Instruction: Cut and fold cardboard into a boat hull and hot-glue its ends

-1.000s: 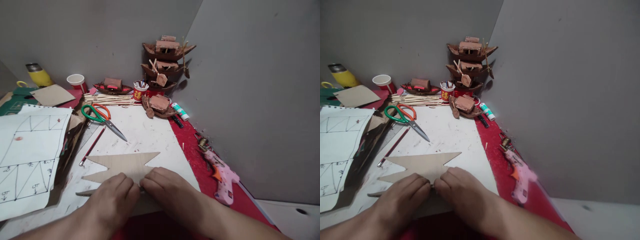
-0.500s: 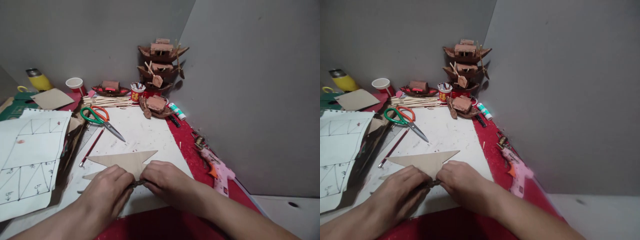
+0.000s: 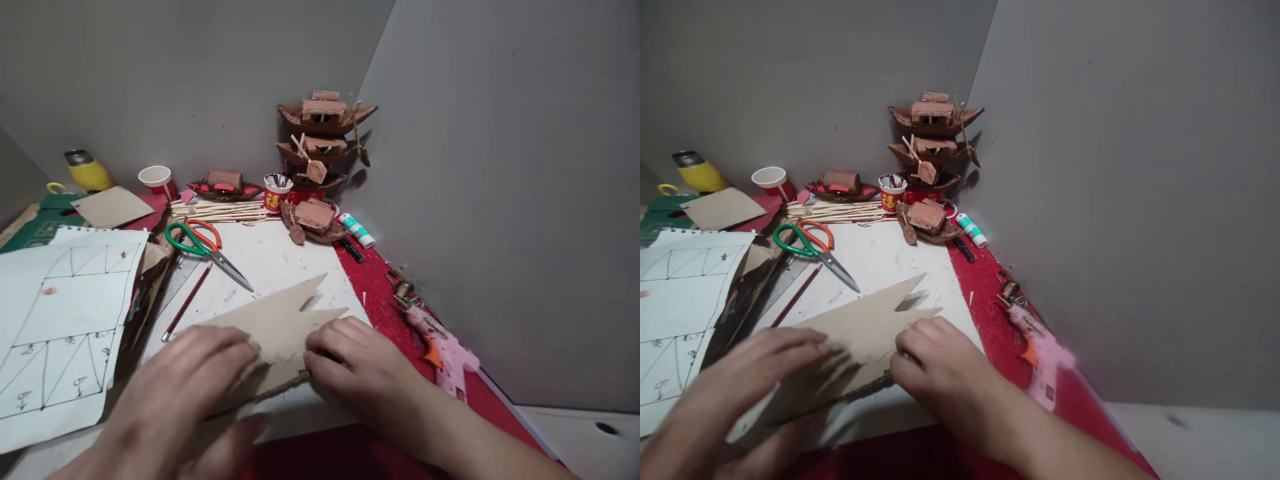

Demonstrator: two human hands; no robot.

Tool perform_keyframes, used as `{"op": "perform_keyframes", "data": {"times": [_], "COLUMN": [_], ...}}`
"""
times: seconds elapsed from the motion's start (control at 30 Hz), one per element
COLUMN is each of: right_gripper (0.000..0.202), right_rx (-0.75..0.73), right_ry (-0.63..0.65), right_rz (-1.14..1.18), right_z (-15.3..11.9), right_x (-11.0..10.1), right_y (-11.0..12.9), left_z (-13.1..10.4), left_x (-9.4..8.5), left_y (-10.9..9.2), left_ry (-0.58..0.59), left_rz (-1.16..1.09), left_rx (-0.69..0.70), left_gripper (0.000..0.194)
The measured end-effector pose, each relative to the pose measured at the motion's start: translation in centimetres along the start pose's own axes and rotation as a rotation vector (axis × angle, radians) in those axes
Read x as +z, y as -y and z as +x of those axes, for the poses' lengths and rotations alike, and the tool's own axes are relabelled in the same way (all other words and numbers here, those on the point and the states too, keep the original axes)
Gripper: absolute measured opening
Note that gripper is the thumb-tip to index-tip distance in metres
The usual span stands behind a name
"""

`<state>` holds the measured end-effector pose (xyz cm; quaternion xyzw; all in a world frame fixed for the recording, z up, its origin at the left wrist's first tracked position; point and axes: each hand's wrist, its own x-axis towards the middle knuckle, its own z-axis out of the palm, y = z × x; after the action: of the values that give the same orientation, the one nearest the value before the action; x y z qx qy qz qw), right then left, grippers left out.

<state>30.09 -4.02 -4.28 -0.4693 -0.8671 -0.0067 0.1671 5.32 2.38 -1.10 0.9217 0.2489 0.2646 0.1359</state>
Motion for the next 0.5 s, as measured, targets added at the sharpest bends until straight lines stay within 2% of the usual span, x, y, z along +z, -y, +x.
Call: {"op": "perform_keyframes", "data": {"times": [0.1,0.13,0.2,0.3,0.37,0.43,0.5], "right_gripper": [0.023,0.023,0.019,0.017,0.025,0.041,0.052], "right_rx": [-0.046,-0.054,-0.062,-0.082,-0.032,0.13,0.355], "right_ry": [-0.173,-0.231,-0.334,-0.436,-0.501,-0.605,-0.658], "right_rz": [-0.079,-0.105,-0.139,-0.123,-0.116,-0.07,0.141], "right_z": [0.2,0.3,0.5,0.3,-0.1,-0.5,-0.7], "right_x": [-0.5,-0.7,-0.9,-0.9,-0.7,-0.4,0.0], "right_y": [-0.1,0.0,0.3,0.4,0.3,0.0,-0.2], "left_z": [0.6,0.8,1.4,2.1,2.2,2.1,1.9], "left_x": [-1.3,-1.4,-1.2,-0.1,0.8,1.6,2.2], "left_y": [1.0,1.4,2.0,2.3,2.2,2.1,2.0], "left_ry": [-0.057,-0.043,0.078,0.396,0.493,0.422,0.276], "left_rz": [0.078,0.082,-0.051,-0.617,-1.023,-1.207,-1.198], "left_rx": [-0.06,-0.078,-0.248,-0.501,-0.566,-0.635,-0.689], "left_gripper": [0.056,0.061,0.068,0.059,0.048,0.041,0.039]}}
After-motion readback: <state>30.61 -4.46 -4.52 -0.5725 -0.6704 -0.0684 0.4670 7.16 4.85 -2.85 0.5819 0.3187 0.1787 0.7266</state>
